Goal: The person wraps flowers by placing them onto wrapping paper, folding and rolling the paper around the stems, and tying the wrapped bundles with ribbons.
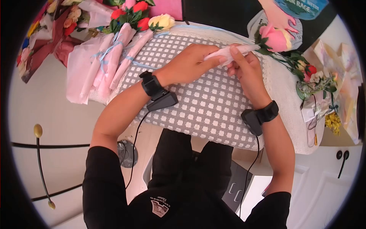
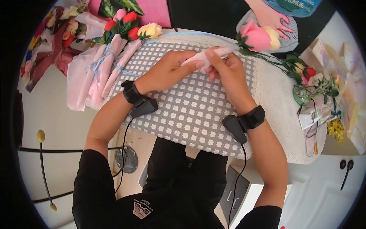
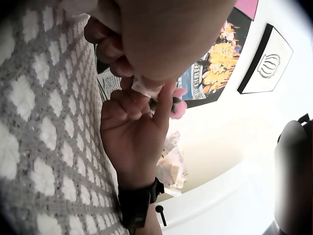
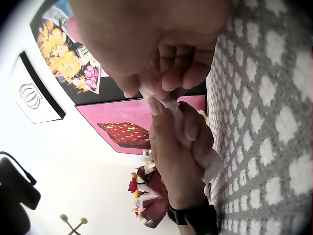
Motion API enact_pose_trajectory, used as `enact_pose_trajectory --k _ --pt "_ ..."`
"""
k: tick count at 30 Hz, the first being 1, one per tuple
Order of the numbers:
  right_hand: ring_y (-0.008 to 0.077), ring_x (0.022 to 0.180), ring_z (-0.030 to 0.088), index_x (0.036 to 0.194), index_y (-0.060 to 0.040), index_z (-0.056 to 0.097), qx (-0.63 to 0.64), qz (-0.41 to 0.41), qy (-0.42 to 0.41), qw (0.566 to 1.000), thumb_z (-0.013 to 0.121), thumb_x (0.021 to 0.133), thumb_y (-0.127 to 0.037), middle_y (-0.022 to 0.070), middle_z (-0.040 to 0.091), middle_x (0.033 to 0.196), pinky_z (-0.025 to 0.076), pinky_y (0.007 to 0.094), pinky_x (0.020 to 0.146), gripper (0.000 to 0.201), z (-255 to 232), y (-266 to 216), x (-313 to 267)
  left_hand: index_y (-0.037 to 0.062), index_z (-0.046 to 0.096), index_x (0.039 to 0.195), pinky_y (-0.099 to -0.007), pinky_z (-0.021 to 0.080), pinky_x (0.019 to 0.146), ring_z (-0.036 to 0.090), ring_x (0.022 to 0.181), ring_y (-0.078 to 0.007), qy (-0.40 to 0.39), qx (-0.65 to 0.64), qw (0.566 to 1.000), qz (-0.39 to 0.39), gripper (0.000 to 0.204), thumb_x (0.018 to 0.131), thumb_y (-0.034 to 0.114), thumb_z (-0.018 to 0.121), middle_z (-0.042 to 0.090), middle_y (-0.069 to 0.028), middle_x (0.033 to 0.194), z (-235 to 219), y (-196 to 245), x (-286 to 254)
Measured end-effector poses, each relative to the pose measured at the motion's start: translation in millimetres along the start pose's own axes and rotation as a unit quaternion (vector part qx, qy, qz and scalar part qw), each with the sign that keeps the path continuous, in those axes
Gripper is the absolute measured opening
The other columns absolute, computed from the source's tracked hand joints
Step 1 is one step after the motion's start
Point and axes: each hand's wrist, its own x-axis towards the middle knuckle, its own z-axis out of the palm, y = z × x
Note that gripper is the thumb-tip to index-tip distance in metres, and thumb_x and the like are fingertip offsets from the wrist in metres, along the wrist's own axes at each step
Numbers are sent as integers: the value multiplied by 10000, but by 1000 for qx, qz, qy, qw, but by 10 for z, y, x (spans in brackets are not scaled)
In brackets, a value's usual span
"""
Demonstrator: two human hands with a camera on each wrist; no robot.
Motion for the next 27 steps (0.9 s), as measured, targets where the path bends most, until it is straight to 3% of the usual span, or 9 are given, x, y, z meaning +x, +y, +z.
enact_pose_trajectory --k 3,9,18,21,23,27 --pt "68 638 549 1135 11 589 -4 11 3 1000 655 947 -322 37 611 804 450 198 544 387 -42 -14 3 -5 632 997 -309 407 612 489 645 -133 5 2 1000 7 305 997 287 541 545 -73 678 -11 -21 7" --pt "67 599 513 1142 5 594 -9 20 34 999 634 959 -351 7 566 737 448 212 555 402 -14 -73 -17 -19 617 931 -356 428 619 515 624 -229 32 -5 999 17 330 993 296 543 558 -137 676 -11 -27 -20" --pt "77 575 506 875 -37 599 -34 23 32 999 619 972 -332 13 571 701 429 212 543 311 -96 6 9 -17 619 924 -377 445 651 579 680 -284 86 -10 994 61 344 987 313 547 608 -171 741 68 -185 -1" --pt "69 579 513 841 -34 622 -64 12 42 997 637 963 -313 14 596 705 422 209 541 305 -87 -30 34 -18 617 900 -345 438 610 560 631 -219 86 0 994 72 368 1002 324 527 593 -120 687 22 -177 18" --pt "65 587 519 873 -27 651 -111 -2 30 993 647 955 -318 7 611 724 435 209 554 302 -96 -28 26 -9 637 903 -289 406 546 511 580 -117 9 -76 996 -35 396 1018 346 505 557 -43 636 -10 -114 -7" --pt "54 609 532 909 -21 681 -84 -3 48 995 672 938 -327 2 621 735 403 200 546 307 -35 -47 4 6 649 893 -241 361 502 452 553 -46 -4 -119 992 -29 428 1027 379 489 517 16 605 8 -97 10"
